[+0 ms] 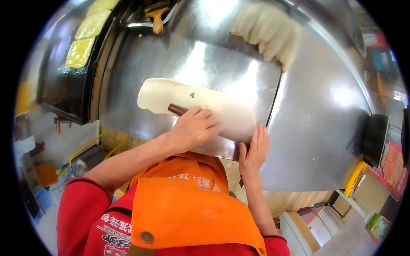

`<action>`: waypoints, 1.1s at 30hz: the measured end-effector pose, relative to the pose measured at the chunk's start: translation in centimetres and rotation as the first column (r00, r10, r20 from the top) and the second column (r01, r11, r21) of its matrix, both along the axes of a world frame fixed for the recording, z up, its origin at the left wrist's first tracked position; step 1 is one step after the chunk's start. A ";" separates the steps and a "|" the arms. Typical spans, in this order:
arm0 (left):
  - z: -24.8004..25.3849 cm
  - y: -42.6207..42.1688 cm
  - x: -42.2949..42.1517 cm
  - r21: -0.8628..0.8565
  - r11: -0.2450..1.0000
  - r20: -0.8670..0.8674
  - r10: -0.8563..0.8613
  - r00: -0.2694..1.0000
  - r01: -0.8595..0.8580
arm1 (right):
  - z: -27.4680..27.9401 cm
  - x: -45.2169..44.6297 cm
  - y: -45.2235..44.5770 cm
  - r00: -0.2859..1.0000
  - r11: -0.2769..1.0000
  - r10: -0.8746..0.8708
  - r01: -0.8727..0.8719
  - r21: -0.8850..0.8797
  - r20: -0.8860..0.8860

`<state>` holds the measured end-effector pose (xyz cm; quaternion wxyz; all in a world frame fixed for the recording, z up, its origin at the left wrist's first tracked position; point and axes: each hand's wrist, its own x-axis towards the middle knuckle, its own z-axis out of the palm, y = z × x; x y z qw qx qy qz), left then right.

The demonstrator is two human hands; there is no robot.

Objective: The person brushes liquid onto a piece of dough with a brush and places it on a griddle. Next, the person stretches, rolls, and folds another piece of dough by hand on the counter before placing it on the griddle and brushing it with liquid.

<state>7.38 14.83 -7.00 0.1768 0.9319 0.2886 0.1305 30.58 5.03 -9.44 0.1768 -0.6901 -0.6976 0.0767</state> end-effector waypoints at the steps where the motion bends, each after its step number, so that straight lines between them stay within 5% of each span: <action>1: 0.4 -0.2 0.2 0.054 0.999 0.083 -0.011 0.996 0.007 | 0.5 0.1 -0.3 1.000 1.000 0.012 -0.012 0.015 -0.019; 6: 1.6 -0.5 1.5 0.072 0.997 0.212 -0.031 0.977 0.016 | 2.9 0.5 0.6 0.986 0.991 0.128 -0.132 -0.031 -0.108; 7: 1.8 -0.1 1.8 0.066 0.997 0.234 -0.044 0.971 0.030 | 3.0 1.0 0.5 0.991 0.998 0.046 -0.051 -0.042 -0.128; 10: 2.6 0.8 -0.6 0.134 0.973 0.158 0.168 0.973 -0.189 | 2.2 2.4 -0.1 0.946 0.969 -0.245 0.233 -0.077 -0.215; 12: 2.6 1.3 -4.5 0.031 0.943 0.107 0.328 0.939 -0.332 | 0.3 4.1 -1.3 0.818 0.869 -0.491 0.485 -0.099 -0.299; 16: 0.2 0.4 -11.5 -0.141 0.684 0.117 0.729 0.674 -0.716 | 0.8 7.1 -1.0 0.807 0.814 -0.578 0.581 -0.015 -0.122; 19: -0.3 0.6 -14.4 -0.415 0.579 0.063 0.788 0.613 -0.702 | 1.1 8.3 1.6 0.818 0.827 -0.561 0.562 -0.034 -0.126; 22: -0.1 1.1 -14.3 -0.477 0.539 0.066 0.809 0.584 -0.694 | 1.2 7.5 4.6 0.910 0.900 -0.383 0.329 0.287 0.159; 23: -0.3 1.2 -14.5 -0.487 0.518 0.069 0.825 0.560 -0.703 | 1.9 6.5 5.3 0.944 0.916 -0.313 0.270 0.297 0.107; 26: -1.3 2.1 -14.7 -0.576 0.430 0.046 0.866 0.497 -0.695 | 1.0 2.0 5.5 0.983 0.982 -0.183 0.183 0.057 0.003; 31: -1.5 3.3 -15.8 -0.834 0.218 -0.039 0.894 0.447 -0.507 | 1.3 -1.0 6.2 0.951 0.955 -0.293 0.284 -0.090 -0.104; 33: -0.7 3.4 -14.9 -0.789 0.208 -0.074 0.902 0.426 -0.578 | 1.6 -1.1 6.6 0.931 0.938 -0.337 0.318 -0.138 -0.143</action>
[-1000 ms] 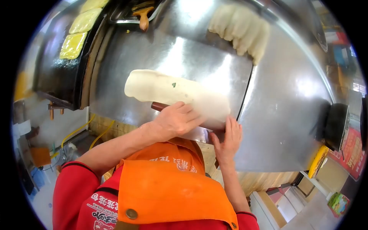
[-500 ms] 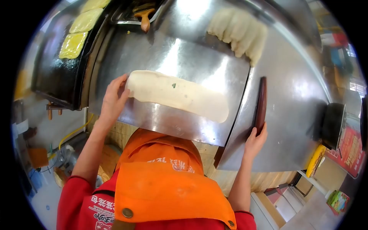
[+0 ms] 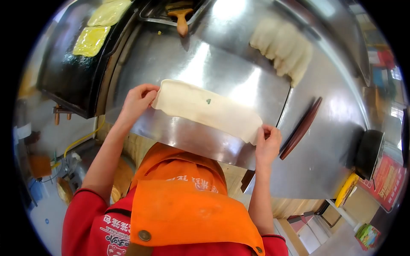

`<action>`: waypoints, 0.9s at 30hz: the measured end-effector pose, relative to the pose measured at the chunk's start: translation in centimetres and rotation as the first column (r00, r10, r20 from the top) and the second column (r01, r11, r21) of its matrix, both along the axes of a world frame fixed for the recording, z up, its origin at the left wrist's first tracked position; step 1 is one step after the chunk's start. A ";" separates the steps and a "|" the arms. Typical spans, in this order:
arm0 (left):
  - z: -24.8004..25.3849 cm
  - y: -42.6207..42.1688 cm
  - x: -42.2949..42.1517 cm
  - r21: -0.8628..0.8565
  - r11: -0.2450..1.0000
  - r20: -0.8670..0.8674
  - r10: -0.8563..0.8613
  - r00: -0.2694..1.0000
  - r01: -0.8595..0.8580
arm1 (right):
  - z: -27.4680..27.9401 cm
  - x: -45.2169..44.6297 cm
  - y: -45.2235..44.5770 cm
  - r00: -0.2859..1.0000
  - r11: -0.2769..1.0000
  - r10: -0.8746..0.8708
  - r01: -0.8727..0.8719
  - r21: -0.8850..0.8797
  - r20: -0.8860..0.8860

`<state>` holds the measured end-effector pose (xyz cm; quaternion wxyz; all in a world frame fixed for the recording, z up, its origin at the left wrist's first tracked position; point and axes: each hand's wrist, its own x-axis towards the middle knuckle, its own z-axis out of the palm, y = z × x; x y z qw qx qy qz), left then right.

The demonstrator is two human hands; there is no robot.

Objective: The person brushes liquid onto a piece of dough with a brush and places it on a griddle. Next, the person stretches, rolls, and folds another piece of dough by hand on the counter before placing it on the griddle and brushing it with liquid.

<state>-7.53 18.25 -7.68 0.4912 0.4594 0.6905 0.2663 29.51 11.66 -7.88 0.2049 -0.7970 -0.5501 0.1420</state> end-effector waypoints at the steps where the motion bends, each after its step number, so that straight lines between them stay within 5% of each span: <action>1: 0.3 -0.1 0.4 0.000 1.000 -0.040 0.007 0.999 -0.007 | 0.1 0.0 0.2 1.000 1.000 -0.008 0.008 -0.016 -0.001; 5: 0.7 -0.7 1.4 0.206 0.973 -0.232 -0.050 0.971 0.100 | 1.3 -1.4 0.6 0.997 0.997 -0.073 0.072 -0.012 -0.025; 11: 3.2 0.5 2.0 -0.081 0.962 -0.531 -0.263 0.806 0.260 | 1.7 1.3 1.3 0.970 0.947 -0.163 0.102 -0.305 -0.182; 14: 2.1 0.4 1.7 0.093 0.928 -0.660 -0.213 0.720 0.360 | 1.3 1.4 1.1 0.981 0.979 -0.067 0.030 -0.201 -0.183; 17: 2.8 0.3 1.9 0.013 0.981 -0.278 -0.183 0.943 0.194 | 2.2 0.4 0.8 0.968 0.979 -0.108 0.064 -0.193 -0.225; 20: 3.3 0.2 2.5 -0.057 0.992 -0.145 -0.116 0.983 0.109 | 2.3 0.2 0.7 0.949 0.982 -0.141 0.098 -0.160 -0.280; 23: 2.8 -0.1 2.8 0.054 0.998 -0.053 0.022 0.998 -0.019 | 2.1 0.7 0.6 0.982 0.959 -0.136 0.096 -0.265 -0.135; 27: 1.6 -0.3 1.9 -0.090 0.996 0.001 -0.028 1.000 0.028 | 2.7 0.7 0.7 0.964 0.919 -0.182 0.097 -0.383 -0.194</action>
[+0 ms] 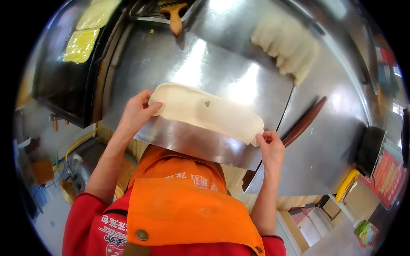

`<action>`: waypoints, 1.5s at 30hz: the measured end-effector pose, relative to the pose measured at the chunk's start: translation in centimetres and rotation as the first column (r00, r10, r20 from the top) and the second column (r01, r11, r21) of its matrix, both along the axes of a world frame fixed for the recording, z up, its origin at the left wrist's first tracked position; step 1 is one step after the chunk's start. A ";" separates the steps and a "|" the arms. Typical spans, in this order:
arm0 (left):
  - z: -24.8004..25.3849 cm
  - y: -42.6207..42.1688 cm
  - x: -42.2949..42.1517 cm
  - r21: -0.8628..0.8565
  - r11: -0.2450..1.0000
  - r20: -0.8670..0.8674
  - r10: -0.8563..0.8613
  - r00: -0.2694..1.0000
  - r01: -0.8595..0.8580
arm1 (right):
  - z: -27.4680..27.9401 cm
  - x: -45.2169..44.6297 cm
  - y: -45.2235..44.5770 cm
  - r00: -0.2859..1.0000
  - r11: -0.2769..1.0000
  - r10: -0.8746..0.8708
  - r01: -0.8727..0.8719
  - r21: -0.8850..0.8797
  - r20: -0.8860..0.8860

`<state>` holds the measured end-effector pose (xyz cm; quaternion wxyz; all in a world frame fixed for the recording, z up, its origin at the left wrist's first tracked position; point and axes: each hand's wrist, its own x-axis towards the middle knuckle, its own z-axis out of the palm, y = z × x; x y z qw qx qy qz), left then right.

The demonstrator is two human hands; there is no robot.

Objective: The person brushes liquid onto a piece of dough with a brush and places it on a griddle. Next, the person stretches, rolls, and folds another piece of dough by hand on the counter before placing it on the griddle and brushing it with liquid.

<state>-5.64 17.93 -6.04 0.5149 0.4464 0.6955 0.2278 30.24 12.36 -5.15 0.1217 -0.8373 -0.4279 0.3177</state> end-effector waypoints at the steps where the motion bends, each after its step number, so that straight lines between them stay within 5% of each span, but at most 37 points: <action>1: 0.1 0.1 -0.1 -0.023 0.998 -0.042 -0.055 0.998 0.054 | 0.1 -0.2 0.0 0.999 1.000 -0.017 0.018 0.017 -0.039; 3: 0.2 0.1 0.1 -0.023 0.994 -0.113 -0.107 0.988 0.105 | 0.1 -0.7 -0.2 0.993 0.983 0.098 -0.088 0.160 -0.060; 5: 0.3 -0.4 0.5 0.020 0.994 -0.171 -0.106 0.980 0.111 | 0.9 -2.0 -0.3 0.909 0.976 -0.071 0.147 0.158 -0.411; 7: 0.4 -1.0 1.2 0.054 0.998 -0.068 0.015 0.998 -0.011 | 1.3 -3.8 -0.5 0.683 0.907 -0.195 0.399 0.136 -0.704; 10: -0.1 -1.7 1.6 0.095 0.991 -0.029 0.099 0.995 -0.096 | -2.1 -4.5 -2.0 0.328 0.664 -0.237 0.741 0.094 -0.915; 14: -1.1 -2.4 1.5 0.151 0.980 -0.003 0.135 0.991 -0.134 | -1.1 -6.8 -2.5 0.326 0.595 -0.261 0.796 0.114 -0.909; 17: -1.2 -2.5 1.9 0.149 0.974 0.048 0.164 0.985 -0.170 | -2.9 -6.7 -3.9 0.194 0.572 -0.271 0.820 0.005 -0.943; 20: -1.6 -3.0 2.5 0.204 0.972 -0.109 0.138 0.984 -0.113 | -1.8 -7.4 -3.2 0.190 0.571 -0.313 0.821 -0.024 -0.931; 23: -2.7 -3.3 1.9 0.498 0.783 -0.516 -0.077 0.853 0.372 | -1.8 -7.3 -2.7 0.165 0.535 -0.343 0.844 -0.047 -0.925; 26: -3.3 -3.4 3.6 0.632 0.734 -0.477 0.114 0.872 0.250 | -1.8 -8.1 -3.1 0.237 0.533 -0.331 0.846 0.027 -0.913; 29: -3.9 -3.0 4.0 0.575 0.720 -0.661 0.128 0.739 0.390 | -2.5 -8.5 -3.4 0.338 0.578 -0.253 0.804 0.139 -0.906; 32: -5.1 -3.4 3.6 0.505 0.769 -0.641 0.029 0.767 0.393 | -2.2 -8.0 -2.7 0.241 0.540 -0.315 0.841 0.036 -0.918; 35: -3.7 -3.3 4.3 0.516 0.856 -0.134 0.108 0.985 -0.024 | -2.1 -7.2 -2.2 0.123 0.510 -0.285 0.859 -0.042 -0.950; 36: -2.4 -3.3 5.0 0.380 0.887 0.129 0.229 0.965 -0.261 | -2.2 -7.0 -2.2 0.069 0.488 -0.294 0.869 -0.088 -0.953; 38: 0.4 -3.3 6.1 -0.052 0.815 0.530 0.512 0.676 -0.577 | -2.5 -6.6 -2.2 -0.046 0.443 -0.305 0.877 -0.185 -0.951; 41: 0.0 -3.2 5.2 -0.189 0.745 0.734 0.540 0.411 -0.640 | -1.9 -6.2 -2.0 -0.182 0.374 -0.347 0.873 -0.313 -0.920; 45: -0.4 -2.2 3.3 -0.425 0.601 0.665 0.715 0.217 -0.677 | -2.5 -3.5 -2.4 -0.134 0.414 -0.362 0.864 -0.288 -0.922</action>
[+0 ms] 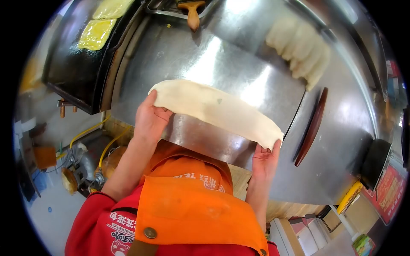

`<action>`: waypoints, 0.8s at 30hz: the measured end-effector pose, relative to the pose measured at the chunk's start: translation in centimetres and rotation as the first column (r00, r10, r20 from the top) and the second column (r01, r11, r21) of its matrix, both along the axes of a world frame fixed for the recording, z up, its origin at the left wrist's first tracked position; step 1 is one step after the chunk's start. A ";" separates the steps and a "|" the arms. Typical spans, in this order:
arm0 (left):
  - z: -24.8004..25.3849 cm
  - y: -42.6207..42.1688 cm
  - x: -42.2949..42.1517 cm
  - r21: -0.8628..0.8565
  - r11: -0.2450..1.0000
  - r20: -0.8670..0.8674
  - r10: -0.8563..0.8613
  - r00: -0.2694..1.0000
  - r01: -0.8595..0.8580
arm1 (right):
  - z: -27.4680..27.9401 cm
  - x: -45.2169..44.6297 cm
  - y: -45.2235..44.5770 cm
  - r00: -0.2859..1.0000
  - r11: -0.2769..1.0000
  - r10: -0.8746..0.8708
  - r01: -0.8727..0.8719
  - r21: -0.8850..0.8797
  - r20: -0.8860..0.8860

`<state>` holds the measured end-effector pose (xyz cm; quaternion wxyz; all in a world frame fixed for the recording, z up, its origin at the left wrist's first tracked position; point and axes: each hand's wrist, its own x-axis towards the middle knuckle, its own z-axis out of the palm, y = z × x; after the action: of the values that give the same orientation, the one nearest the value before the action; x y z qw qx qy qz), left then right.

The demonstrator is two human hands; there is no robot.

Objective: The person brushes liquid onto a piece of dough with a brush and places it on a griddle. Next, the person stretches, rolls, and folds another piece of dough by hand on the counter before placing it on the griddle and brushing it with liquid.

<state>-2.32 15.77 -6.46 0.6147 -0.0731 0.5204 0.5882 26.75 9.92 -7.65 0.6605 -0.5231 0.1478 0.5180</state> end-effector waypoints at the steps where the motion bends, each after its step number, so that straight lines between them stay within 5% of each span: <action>1: -0.8 0.2 -0.7 -0.041 0.999 0.049 0.010 0.999 -0.008 | -0.5 0.7 0.0 1.000 0.999 -0.007 0.007 -0.034 0.009; 5: -2.3 1.2 -3.5 -0.095 0.995 0.149 0.026 0.989 -0.012 | -1.7 3.0 0.4 0.999 0.991 -0.040 0.042 -0.123 0.015; 12: -2.7 2.0 -5.8 -0.074 0.997 0.057 0.034 0.998 -0.029 | -2.2 5.8 0.4 0.997 0.982 -0.004 0.019 -0.188 0.082; 17: -1.9 0.9 -5.1 0.180 0.980 0.171 -0.111 0.979 0.079 | 0.4 2.9 0.4 0.947 0.976 0.199 -0.169 -0.135 0.251; 24: 0.0 0.3 -3.3 0.124 0.991 0.133 -0.063 0.989 0.047 | 5.3 -3.2 2.0 0.788 0.863 0.450 -0.505 0.023 0.421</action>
<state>-5.57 16.07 -6.47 0.6682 -0.0615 0.4423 0.5951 23.53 11.94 -2.34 0.5573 -0.5924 -0.1635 0.5584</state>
